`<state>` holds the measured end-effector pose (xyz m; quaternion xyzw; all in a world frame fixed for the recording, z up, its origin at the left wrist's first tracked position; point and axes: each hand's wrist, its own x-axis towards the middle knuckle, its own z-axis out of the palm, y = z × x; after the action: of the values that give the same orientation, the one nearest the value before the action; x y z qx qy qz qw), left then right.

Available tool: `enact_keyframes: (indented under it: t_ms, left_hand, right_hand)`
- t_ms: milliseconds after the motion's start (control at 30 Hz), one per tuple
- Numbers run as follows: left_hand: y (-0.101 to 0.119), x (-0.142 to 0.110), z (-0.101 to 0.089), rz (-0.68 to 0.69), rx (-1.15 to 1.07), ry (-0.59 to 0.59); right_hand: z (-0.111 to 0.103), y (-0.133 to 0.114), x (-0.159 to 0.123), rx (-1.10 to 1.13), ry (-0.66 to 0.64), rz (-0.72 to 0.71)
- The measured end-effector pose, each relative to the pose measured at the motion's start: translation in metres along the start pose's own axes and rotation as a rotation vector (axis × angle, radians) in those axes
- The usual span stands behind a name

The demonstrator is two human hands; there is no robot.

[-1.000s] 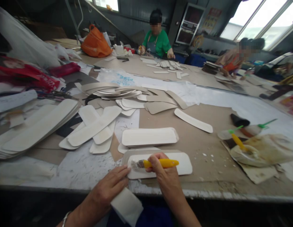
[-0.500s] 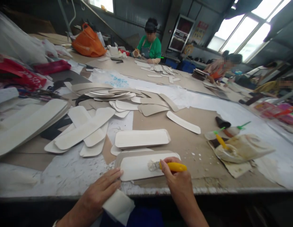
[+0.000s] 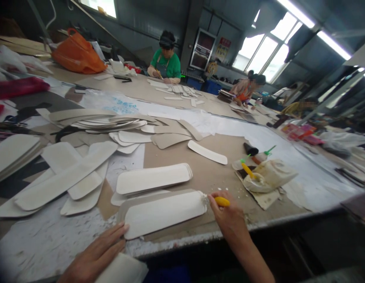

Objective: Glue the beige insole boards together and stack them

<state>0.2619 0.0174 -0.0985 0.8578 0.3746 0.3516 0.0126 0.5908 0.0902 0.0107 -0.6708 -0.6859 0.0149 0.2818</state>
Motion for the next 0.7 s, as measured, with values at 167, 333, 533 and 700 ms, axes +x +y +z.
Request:
enact_keyframes:
  t_ms: [167, 333, 533, 700]
  left_hand:
    - [0.003, 0.002, 0.003, -0.027, -0.034, 0.062]
    - [0.012, 0.003, -0.009, -0.306, -0.218, 0.114]
    - [0.04, 0.036, -0.021, -1.21, -1.114, -0.072]
    - [0.063, 0.065, -0.023, -1.391, -1.415, -0.075]
  right_hand:
    - [0.012, -0.042, -0.02, 0.222, -0.088, -0.118]
    - [0.015, -0.086, -0.035, 0.581, -0.238, 0.015]
    - [0.017, -0.073, -0.036, 0.827, -0.255, 0.218]
    - [0.037, -0.09, -0.045, 0.901, -0.491, 0.291]
